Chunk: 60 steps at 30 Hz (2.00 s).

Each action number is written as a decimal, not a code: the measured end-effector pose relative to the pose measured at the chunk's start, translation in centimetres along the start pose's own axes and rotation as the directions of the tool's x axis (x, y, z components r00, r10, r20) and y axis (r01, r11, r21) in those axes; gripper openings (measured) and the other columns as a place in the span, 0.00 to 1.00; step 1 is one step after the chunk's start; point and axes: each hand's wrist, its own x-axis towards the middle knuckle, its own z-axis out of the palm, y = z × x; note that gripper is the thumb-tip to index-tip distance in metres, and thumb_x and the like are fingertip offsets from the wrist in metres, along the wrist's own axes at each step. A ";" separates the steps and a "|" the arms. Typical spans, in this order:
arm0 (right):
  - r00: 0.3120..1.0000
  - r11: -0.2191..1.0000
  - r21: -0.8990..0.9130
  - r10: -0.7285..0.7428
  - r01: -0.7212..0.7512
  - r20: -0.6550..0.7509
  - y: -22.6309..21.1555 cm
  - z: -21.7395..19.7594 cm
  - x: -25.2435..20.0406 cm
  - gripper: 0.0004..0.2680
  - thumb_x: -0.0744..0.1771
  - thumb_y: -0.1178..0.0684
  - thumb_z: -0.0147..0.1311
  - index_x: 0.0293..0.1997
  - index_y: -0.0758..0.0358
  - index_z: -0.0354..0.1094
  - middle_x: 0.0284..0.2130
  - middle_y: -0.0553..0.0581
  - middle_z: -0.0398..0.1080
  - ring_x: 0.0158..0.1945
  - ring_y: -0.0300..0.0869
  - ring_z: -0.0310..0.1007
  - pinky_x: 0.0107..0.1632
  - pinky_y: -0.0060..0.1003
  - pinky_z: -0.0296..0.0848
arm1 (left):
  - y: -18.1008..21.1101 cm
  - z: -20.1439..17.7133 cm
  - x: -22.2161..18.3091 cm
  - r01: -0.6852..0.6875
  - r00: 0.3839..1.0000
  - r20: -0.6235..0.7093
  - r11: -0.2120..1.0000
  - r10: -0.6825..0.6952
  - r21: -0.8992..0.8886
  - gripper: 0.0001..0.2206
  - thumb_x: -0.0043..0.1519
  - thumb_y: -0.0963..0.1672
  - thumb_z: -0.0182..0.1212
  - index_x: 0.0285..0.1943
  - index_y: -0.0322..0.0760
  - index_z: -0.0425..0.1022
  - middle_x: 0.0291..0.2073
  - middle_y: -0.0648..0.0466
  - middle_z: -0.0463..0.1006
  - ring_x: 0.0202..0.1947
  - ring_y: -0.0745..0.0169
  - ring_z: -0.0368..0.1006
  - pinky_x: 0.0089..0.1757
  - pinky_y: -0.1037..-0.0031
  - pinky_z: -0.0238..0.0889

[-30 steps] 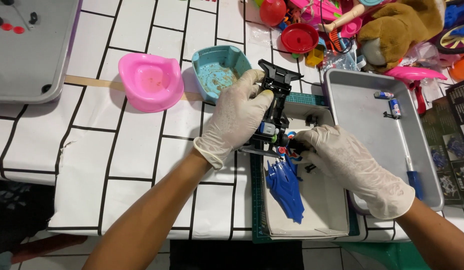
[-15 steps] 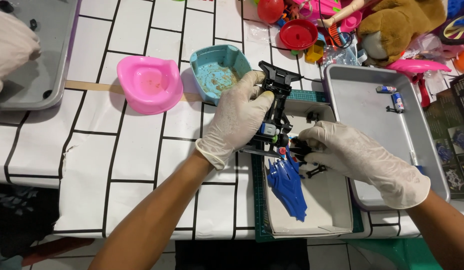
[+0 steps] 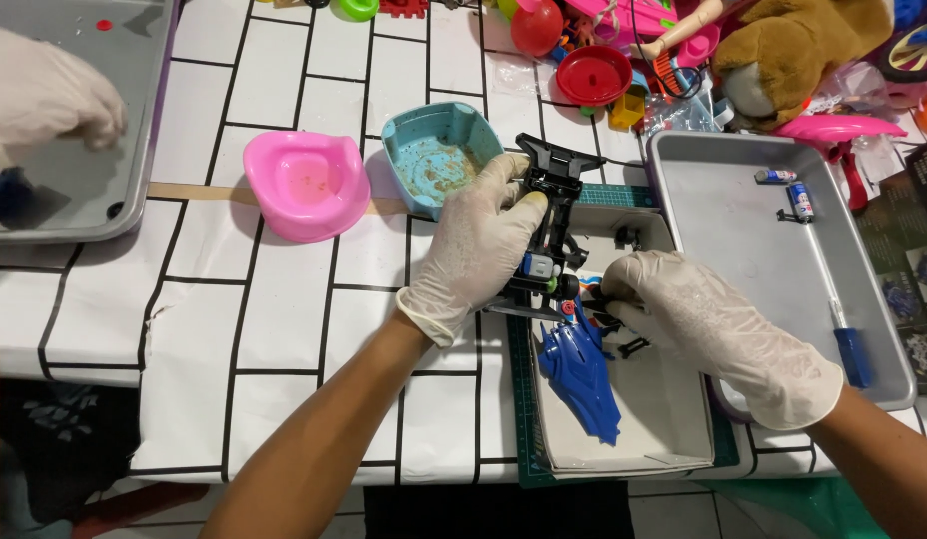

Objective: Assembling a plastic model toy car by fitting together the chassis, motor, and body shell components.

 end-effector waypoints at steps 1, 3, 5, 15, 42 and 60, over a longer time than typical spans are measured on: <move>1.000 1.000 0.001 0.000 0.000 -0.002 0.2 0.6 0.0 0.05 0.65 0.50 0.57 0.42 0.51 0.69 0.35 0.49 0.76 0.40 0.46 0.75 0.41 0.42 0.74 | -0.2 0.1 0.1 -0.001 1.000 0.000 1.000 0.001 0.002 0.21 0.58 0.48 0.55 0.61 0.41 0.73 0.48 0.47 0.86 0.48 0.59 0.83 0.50 0.74 0.72; 0.996 0.999 -0.012 -0.031 0.030 -0.085 0.7 1.7 -0.2 0.09 0.64 0.52 0.56 0.47 0.53 0.65 0.38 0.54 0.75 0.42 0.52 0.75 0.44 0.47 0.74 | -0.6 0.4 0.2 -0.009 1.000 0.000 1.000 0.009 -0.026 0.22 0.58 0.47 0.56 0.62 0.39 0.72 0.49 0.45 0.85 0.53 0.58 0.82 0.51 0.74 0.72; 0.995 0.996 0.032 0.087 -0.085 -0.044 -0.1 2.2 0.0 0.09 0.64 0.51 0.57 0.48 0.51 0.65 0.39 0.53 0.74 0.47 0.51 0.75 0.47 0.50 0.77 | 0.0 -0.1 -0.1 0.022 0.999 0.034 0.997 -0.019 -0.077 0.19 0.60 0.46 0.56 0.61 0.41 0.72 0.47 0.42 0.84 0.54 0.50 0.80 0.53 0.64 0.71; 0.974 0.971 -0.080 0.221 -0.225 -0.055 -0.4 2.5 1.2 0.08 0.64 0.47 0.58 0.44 0.48 0.65 0.36 0.50 0.69 0.47 0.50 0.76 0.44 0.49 0.81 | 0.0 -0.1 -0.2 0.054 0.997 0.065 0.992 -0.047 -0.112 0.16 0.62 0.46 0.57 0.59 0.44 0.71 0.42 0.42 0.85 0.50 0.49 0.80 0.54 0.56 0.70; 0.786 0.945 0.043 -0.244 0.324 -0.568 -0.9 -5.4 -2.2 0.11 0.64 0.58 0.67 0.47 0.60 0.68 0.37 0.53 0.76 0.36 0.40 0.77 0.41 0.34 0.76 | 0.5 0.9 -0.6 0.079 0.993 0.087 0.996 -0.075 -0.042 0.26 0.59 0.49 0.55 0.67 0.37 0.69 0.60 0.43 0.79 0.62 0.47 0.75 0.58 0.67 0.68; 0.526 0.852 -0.207 -0.469 0.481 -0.709 -3.8 -5.3 1.8 0.06 0.69 0.58 0.63 0.47 0.63 0.70 0.42 0.56 0.76 0.41 0.48 0.73 0.49 0.44 0.69 | 2.2 1.5 -1.9 0.145 0.969 0.231 0.959 -0.089 -0.242 0.16 0.61 0.43 0.54 0.58 0.36 0.75 0.45 0.50 0.84 0.46 0.67 0.79 0.48 0.76 0.72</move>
